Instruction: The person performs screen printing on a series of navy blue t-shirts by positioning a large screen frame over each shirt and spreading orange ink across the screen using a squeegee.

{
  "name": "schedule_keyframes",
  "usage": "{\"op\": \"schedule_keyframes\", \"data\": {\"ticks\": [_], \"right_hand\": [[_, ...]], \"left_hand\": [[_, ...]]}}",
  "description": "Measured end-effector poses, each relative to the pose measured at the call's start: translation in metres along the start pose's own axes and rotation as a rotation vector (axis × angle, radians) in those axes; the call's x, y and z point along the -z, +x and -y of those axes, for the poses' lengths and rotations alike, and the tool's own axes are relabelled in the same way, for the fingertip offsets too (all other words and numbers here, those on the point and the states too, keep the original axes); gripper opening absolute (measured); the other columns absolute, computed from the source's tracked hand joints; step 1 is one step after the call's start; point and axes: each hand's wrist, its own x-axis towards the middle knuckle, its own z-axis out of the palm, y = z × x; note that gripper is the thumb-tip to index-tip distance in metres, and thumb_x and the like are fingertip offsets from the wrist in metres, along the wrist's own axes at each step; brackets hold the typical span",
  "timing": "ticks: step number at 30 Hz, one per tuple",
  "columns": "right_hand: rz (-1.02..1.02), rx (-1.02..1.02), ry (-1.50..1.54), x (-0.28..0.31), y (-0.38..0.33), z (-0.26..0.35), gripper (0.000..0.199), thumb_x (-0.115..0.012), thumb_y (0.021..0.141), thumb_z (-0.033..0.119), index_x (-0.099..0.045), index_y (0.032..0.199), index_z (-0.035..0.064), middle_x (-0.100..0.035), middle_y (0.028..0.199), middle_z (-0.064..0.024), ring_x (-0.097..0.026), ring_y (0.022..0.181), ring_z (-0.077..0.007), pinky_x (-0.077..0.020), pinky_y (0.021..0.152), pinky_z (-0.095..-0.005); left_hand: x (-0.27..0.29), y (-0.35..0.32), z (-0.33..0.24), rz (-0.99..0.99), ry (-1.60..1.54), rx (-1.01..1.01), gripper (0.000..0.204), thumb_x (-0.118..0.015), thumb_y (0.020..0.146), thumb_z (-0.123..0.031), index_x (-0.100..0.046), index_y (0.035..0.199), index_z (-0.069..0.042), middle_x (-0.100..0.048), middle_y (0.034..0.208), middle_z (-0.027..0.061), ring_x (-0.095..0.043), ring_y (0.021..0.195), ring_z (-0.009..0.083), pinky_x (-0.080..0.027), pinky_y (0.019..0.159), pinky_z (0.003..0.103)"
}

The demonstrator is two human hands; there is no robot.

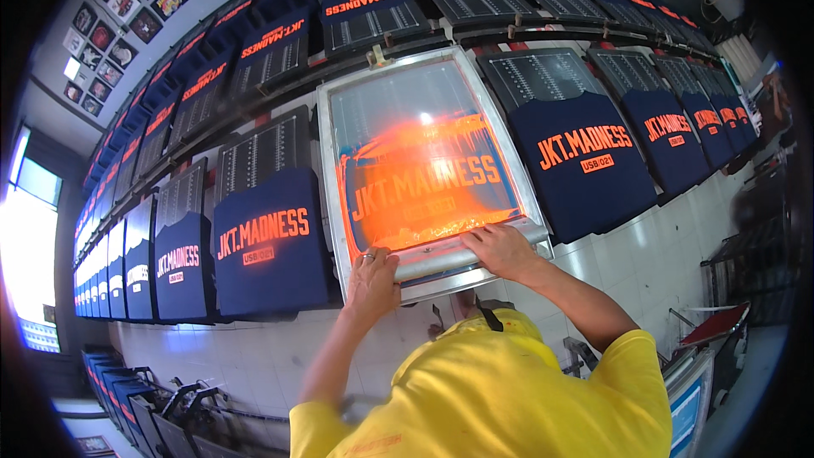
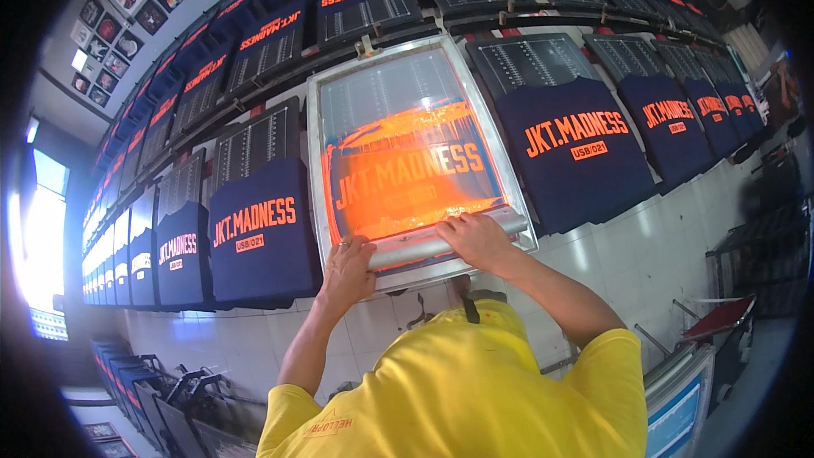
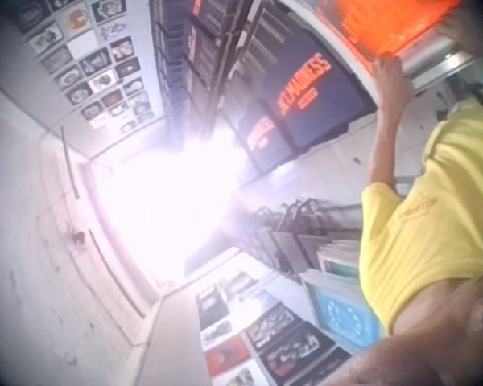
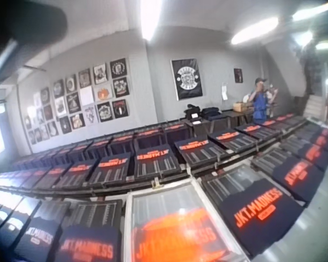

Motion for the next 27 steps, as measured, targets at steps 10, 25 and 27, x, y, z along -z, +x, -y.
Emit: {"op": "schedule_keyframes", "data": {"ticks": [10,25,27], "right_hand": [[0.001,-0.226,-0.029,0.017,-0.057,-0.050,0.025,-0.069,0.064,0.001,-0.062,0.087,0.0039,-0.061,0.095,-0.0086,-0.061,0.093,-0.0295,-0.0508,0.080,-0.0420],[-0.121,-0.150,-0.037,0.003,-0.054,-0.065,0.020,-0.063,0.065,0.000,-0.059,0.085,0.0037,-0.061,0.093,-0.0074,-0.062,0.085,-0.0259,-0.0558,0.070,-0.0367],[-0.124,-0.141,-0.032,0.000,-0.035,-0.080,0.020,-0.063,0.065,0.000,-0.059,0.084,0.0038,-0.061,0.093,-0.0073,-0.063,0.084,-0.0257,-0.0559,0.069,-0.0366]], "left_hand": [[-0.035,-0.004,0.002,-0.082,-0.006,0.068,0.032,-0.066,0.064,0.002,-0.060,0.096,-0.002,-0.060,0.100,0.0128,-0.064,0.094,0.0312,-0.054,0.080,0.042],[-0.056,-0.003,0.014,-0.233,0.128,-0.036,0.028,-0.059,0.071,-0.002,-0.065,0.098,-0.003,-0.069,0.104,0.0109,-0.070,0.097,0.0252,-0.057,0.076,0.035],[-0.056,0.016,0.027,-0.207,0.129,-0.020,0.038,-0.062,0.063,0.000,-0.064,0.100,-0.004,-0.069,0.105,0.0098,-0.069,0.097,0.0256,-0.057,0.073,0.036]]}}
